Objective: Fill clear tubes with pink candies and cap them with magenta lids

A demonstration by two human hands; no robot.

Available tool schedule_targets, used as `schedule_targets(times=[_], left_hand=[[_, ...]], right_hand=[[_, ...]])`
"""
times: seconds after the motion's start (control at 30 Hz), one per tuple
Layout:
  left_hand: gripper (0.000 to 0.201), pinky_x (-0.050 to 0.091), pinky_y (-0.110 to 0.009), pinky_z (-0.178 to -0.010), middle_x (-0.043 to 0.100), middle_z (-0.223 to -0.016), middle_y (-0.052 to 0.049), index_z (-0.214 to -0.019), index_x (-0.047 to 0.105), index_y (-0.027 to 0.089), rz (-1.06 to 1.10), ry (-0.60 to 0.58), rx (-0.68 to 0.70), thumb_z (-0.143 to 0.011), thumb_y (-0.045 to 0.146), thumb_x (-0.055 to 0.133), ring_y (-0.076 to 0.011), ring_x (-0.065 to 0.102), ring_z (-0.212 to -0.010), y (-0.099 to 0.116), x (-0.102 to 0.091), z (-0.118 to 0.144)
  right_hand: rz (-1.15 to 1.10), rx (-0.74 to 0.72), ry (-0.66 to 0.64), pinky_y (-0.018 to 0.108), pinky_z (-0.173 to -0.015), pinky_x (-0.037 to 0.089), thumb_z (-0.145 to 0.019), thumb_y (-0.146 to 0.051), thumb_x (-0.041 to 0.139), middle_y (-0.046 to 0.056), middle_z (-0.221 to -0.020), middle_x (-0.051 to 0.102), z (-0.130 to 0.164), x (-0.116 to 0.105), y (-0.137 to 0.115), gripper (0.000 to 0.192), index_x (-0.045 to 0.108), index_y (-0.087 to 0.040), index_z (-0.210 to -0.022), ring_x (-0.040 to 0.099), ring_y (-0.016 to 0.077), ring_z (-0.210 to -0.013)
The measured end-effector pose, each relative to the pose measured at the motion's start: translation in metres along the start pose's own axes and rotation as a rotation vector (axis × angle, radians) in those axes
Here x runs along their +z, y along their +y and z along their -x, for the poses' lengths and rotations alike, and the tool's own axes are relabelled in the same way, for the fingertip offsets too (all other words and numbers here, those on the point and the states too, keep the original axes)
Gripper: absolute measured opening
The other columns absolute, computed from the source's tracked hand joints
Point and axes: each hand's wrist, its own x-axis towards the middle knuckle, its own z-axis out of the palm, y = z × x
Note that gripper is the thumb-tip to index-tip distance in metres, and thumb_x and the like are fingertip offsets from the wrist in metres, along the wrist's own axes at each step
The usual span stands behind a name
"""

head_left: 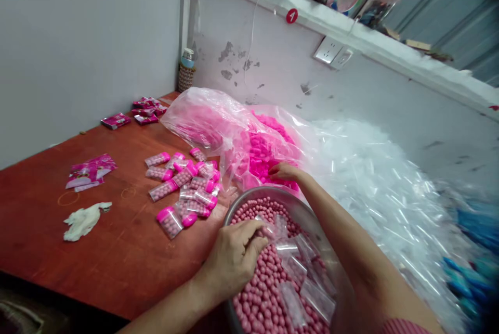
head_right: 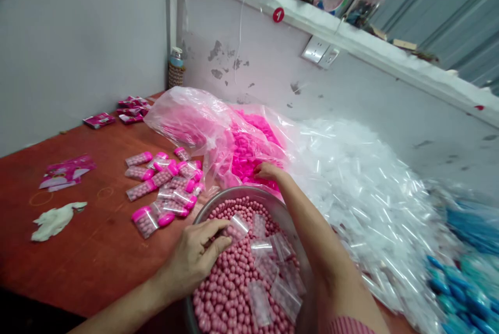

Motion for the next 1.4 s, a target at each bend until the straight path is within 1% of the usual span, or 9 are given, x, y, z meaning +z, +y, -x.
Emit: schedule_targets(times=[0.17, 0.4, 0.53, 0.7, 0.8, 0.97, 1.17, 1.3, 1.4], left_hand=[[0.018, 0.045, -0.021, -0.073, 0.069, -0.086, -0.001, -0.092, 0.063, 0.017, 0.005, 0.008, -0.01, -0.081, 0.011, 0.051, -0.0139, 0.062, -0.079, 0.0, 0.0, -0.001], [0.019, 0.045, -0.024, -0.075, 0.07, -0.087, -0.002, -0.096, 0.064, 0.017, 0.002, 0.048, -0.032, -0.081, 0.012, 0.053, -0.0154, 0.062, -0.079, 0.0, -0.001, 0.0], [0.019, 0.045, -0.024, -0.079, 0.069, -0.092, -0.002, -0.096, 0.064, 0.018, 0.062, 0.11, -0.04, -0.083, 0.015, 0.051, -0.0159, 0.061, -0.087, -0.003, -0.002, -0.001], [0.021, 0.045, -0.025, -0.08, 0.068, -0.096, -0.001, -0.1, 0.063, 0.019, 0.104, 0.168, -0.069, -0.085, 0.017, 0.049, -0.0161, 0.061, -0.089, -0.006, 0.001, -0.003], [0.021, 0.045, -0.025, -0.078, 0.069, -0.094, -0.001, -0.1, 0.064, 0.019, 0.07, 0.167, -0.067, -0.083, 0.016, 0.052, -0.016, 0.061, -0.087, -0.006, 0.002, -0.002], [0.021, 0.045, -0.024, -0.082, 0.069, -0.096, -0.001, -0.099, 0.065, 0.018, 0.04, 0.16, -0.036, -0.082, 0.014, 0.054, -0.0155, 0.061, -0.091, -0.003, 0.003, 0.001], [0.022, 0.046, -0.023, -0.082, 0.07, -0.098, -0.002, -0.1, 0.066, 0.018, 0.033, 0.155, 0.012, -0.082, 0.014, 0.055, -0.0157, 0.062, -0.092, -0.001, 0.005, 0.003], [0.023, 0.048, -0.024, -0.081, 0.07, -0.098, -0.003, -0.102, 0.065, 0.017, 0.034, 0.16, 0.056, -0.083, 0.013, 0.053, -0.0155, 0.063, -0.09, -0.003, 0.006, 0.006], [0.023, 0.048, -0.025, -0.082, 0.07, -0.098, -0.004, -0.102, 0.065, 0.016, 0.007, 0.2, 0.076, -0.083, 0.011, 0.053, -0.0155, 0.063, -0.09, -0.006, 0.007, 0.01]], right_hand=[[-0.098, 0.054, -0.081, 0.034, -0.076, 0.05, -0.088, -0.031, 0.05, 0.006, -0.106, 0.058, 0.0, -0.003, -0.001, 0.023, 0.057, -0.016, -0.105, 0.058, 0.0172, -0.088], [-0.379, 0.069, 0.373, 0.033, -0.075, 0.048, -0.091, -0.04, 0.039, 0.009, -0.095, 0.063, 0.036, -0.013, -0.015, 0.034, 0.059, -0.014, -0.099, 0.059, 0.0192, -0.087], [-0.628, -0.017, 0.471, 0.028, -0.062, 0.05, -0.091, -0.049, 0.025, 0.008, -0.09, 0.064, 0.082, -0.02, -0.046, 0.049, 0.053, -0.015, -0.113, 0.062, 0.0161, -0.074], [-1.135, -0.194, 0.343, 0.026, -0.064, 0.049, -0.086, -0.043, 0.047, 0.004, -0.085, 0.063, 0.137, -0.007, -0.115, 0.035, 0.058, -0.018, -0.109, 0.059, 0.0133, -0.07], [-1.145, -0.201, 0.46, 0.025, -0.069, 0.048, -0.081, -0.036, 0.057, 0.003, -0.089, 0.063, 0.155, 0.006, -0.151, 0.026, 0.061, -0.02, -0.102, 0.058, 0.0138, -0.078], [-1.248, -0.212, 0.452, 0.026, -0.069, 0.049, -0.081, -0.032, 0.059, 0.002, -0.089, 0.064, 0.168, 0.015, -0.159, 0.022, 0.06, -0.021, -0.1, 0.059, 0.0137, -0.077], [-0.795, -0.285, 0.683, 0.029, -0.076, 0.048, -0.084, -0.025, 0.055, 0.004, -0.096, 0.064, 0.186, 0.004, -0.149, 0.02, 0.06, -0.021, -0.103, 0.059, 0.0161, -0.085], [-0.464, -0.483, 0.658, 0.03, -0.08, 0.048, -0.088, -0.018, 0.049, 0.006, -0.099, 0.063, 0.194, -0.002, -0.159, 0.024, 0.055, -0.021, -0.111, 0.059, 0.0169, -0.091], [-0.357, -0.497, 0.667, 0.031, -0.079, 0.049, -0.088, -0.016, 0.047, 0.008, -0.1, 0.063, 0.196, 0.002, -0.163, 0.027, 0.051, -0.021, -0.114, 0.059, 0.0177, -0.092]])
